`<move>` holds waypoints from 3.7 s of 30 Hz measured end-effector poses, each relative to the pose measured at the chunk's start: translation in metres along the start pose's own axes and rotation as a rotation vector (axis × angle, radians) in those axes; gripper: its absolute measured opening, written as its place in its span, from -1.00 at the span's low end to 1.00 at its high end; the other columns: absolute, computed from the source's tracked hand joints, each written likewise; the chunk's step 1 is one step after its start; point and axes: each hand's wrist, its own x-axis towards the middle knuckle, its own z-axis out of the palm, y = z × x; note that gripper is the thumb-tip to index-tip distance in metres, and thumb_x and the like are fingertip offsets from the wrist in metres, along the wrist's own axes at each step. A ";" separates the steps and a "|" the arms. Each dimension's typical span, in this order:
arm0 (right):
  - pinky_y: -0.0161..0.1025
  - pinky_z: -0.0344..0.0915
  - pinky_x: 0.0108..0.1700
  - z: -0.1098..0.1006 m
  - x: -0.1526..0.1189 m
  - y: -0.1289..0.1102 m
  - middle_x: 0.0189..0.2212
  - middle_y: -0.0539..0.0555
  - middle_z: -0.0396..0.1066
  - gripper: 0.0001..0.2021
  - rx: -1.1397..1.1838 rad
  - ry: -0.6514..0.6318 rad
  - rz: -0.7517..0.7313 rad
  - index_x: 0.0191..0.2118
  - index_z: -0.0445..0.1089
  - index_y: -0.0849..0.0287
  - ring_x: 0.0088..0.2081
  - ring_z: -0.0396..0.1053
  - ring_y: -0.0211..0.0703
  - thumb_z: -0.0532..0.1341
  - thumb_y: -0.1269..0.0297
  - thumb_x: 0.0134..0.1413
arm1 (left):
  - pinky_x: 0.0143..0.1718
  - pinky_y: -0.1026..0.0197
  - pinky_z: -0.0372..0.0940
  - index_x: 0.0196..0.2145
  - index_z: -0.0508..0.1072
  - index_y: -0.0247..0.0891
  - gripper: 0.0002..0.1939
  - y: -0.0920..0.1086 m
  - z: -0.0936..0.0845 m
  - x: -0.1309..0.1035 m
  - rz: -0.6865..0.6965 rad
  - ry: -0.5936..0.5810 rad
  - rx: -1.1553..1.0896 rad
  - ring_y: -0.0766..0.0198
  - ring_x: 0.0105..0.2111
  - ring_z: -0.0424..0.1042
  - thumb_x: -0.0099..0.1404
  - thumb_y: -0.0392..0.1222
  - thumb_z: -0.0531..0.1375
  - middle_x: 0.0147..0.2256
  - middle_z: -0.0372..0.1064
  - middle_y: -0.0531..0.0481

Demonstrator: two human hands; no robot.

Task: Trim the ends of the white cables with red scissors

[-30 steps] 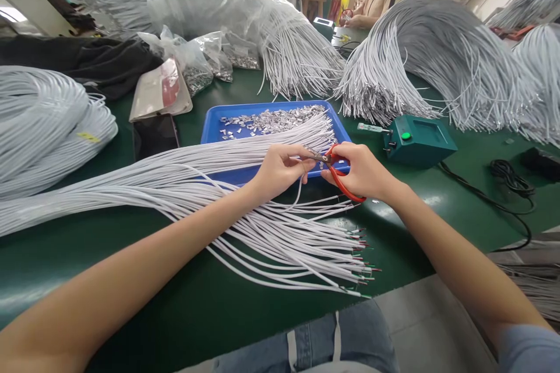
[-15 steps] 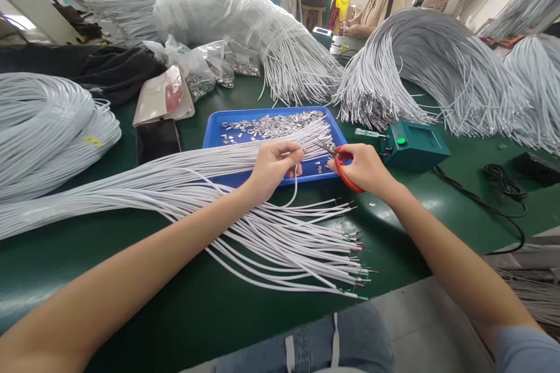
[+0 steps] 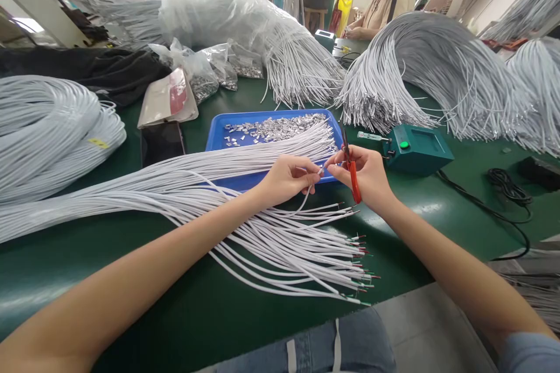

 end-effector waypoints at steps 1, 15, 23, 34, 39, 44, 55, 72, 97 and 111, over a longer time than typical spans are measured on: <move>-0.26 0.31 -0.36 0.001 -0.001 0.000 -0.50 0.00 0.44 -0.84 -0.002 -0.003 -0.005 -0.51 0.35 0.21 -0.48 0.35 -0.27 0.35 0.30 -0.19 | -0.64 0.38 0.28 -0.50 0.48 -0.39 -0.77 0.000 0.000 0.000 -0.008 -0.004 -0.003 0.39 -0.64 0.38 0.03 -0.15 0.38 -0.61 0.36 0.04; -0.25 0.28 -0.35 0.011 -0.010 0.006 -0.53 -0.01 0.40 -0.75 0.042 0.100 0.010 -0.53 0.33 0.19 -0.46 0.32 -0.25 0.42 0.26 -0.26 | -0.57 0.38 0.27 -0.60 0.46 -0.37 -0.79 0.000 0.003 0.000 -0.021 0.023 -0.016 0.44 -0.62 0.33 -0.11 -0.25 0.42 -0.64 0.38 0.06; -0.27 0.26 -0.42 0.014 -0.012 0.002 -0.56 -0.04 0.38 -0.72 0.052 0.152 0.085 -0.55 0.30 0.18 -0.51 0.27 -0.28 0.43 0.26 -0.31 | -0.54 0.37 0.27 -0.60 0.45 -0.37 -0.78 -0.002 0.004 0.000 0.018 0.079 0.052 0.44 -0.60 0.31 -0.10 -0.22 0.41 -0.61 0.38 0.06; -0.25 0.31 -0.34 0.011 -0.011 0.004 -0.51 -0.02 0.40 -0.83 0.054 0.118 0.028 -0.52 0.31 0.17 -0.45 0.34 -0.25 0.34 0.32 -0.18 | -0.56 0.34 0.28 -0.54 0.49 -0.38 -0.68 -0.002 0.001 0.000 0.017 0.019 0.004 0.40 -0.61 0.34 -0.03 -0.03 0.42 -0.61 0.40 0.01; -0.27 0.31 -0.34 0.012 -0.011 0.004 -0.50 -0.02 0.40 -0.85 0.077 0.108 0.017 -0.52 0.31 0.17 -0.44 0.34 -0.25 0.32 0.37 -0.20 | -0.57 0.36 0.26 -0.56 0.49 -0.38 -0.71 0.000 0.002 0.000 0.007 0.026 0.003 0.42 -0.62 0.34 -0.04 -0.08 0.42 -0.63 0.38 0.03; -0.27 0.28 -0.37 0.012 -0.011 0.002 -0.51 -0.03 0.37 -0.86 0.033 0.115 0.040 -0.53 0.30 0.17 -0.48 0.28 -0.28 0.31 0.36 -0.22 | -0.57 0.35 0.27 -0.58 0.46 -0.36 -0.71 0.000 0.004 0.000 -0.013 0.025 0.046 0.41 -0.63 0.33 -0.05 -0.08 0.41 -0.64 0.37 0.03; -0.26 0.25 -0.38 0.016 -0.012 0.002 -0.58 -0.06 0.31 -0.85 0.103 0.125 0.107 -0.57 0.27 0.15 -0.50 0.24 -0.28 0.29 0.31 -0.27 | -0.53 0.38 0.25 -0.59 0.45 -0.38 -0.80 -0.003 0.003 0.001 -0.001 0.050 0.093 0.45 -0.58 0.32 -0.04 -0.24 0.39 -0.59 0.40 0.05; -0.14 0.36 -0.11 0.002 -0.003 0.012 -0.29 0.05 0.53 -0.95 0.166 0.038 0.016 -0.46 0.34 0.16 -0.21 0.46 -0.12 0.24 0.40 -0.13 | -0.64 0.43 0.23 -0.49 0.47 -0.41 -0.83 0.000 0.001 -0.001 -0.016 -0.063 0.033 0.38 -0.60 0.44 0.14 -0.22 0.28 -0.56 0.38 0.02; -0.27 0.33 -0.30 0.010 -0.012 0.005 -0.52 -0.05 0.40 -0.84 0.149 0.007 -0.077 -0.53 0.28 0.17 -0.44 0.36 -0.27 0.31 0.41 -0.17 | -0.61 0.41 0.27 -0.57 0.43 -0.40 -0.74 0.000 0.002 0.001 -0.017 0.071 0.046 0.44 -0.64 0.36 -0.02 -0.17 0.40 -0.61 0.36 0.06; -0.25 0.20 -0.42 -0.019 0.030 0.050 -0.58 -0.03 0.33 -0.95 -0.127 0.365 -0.005 -0.54 0.32 0.17 -0.52 0.20 -0.26 0.19 0.32 -0.22 | -0.51 0.37 0.35 -0.38 0.50 -0.41 -0.84 -0.003 0.002 -0.003 -0.026 -0.034 0.110 0.43 -0.57 0.39 0.07 -0.26 0.29 -0.43 0.44 -0.02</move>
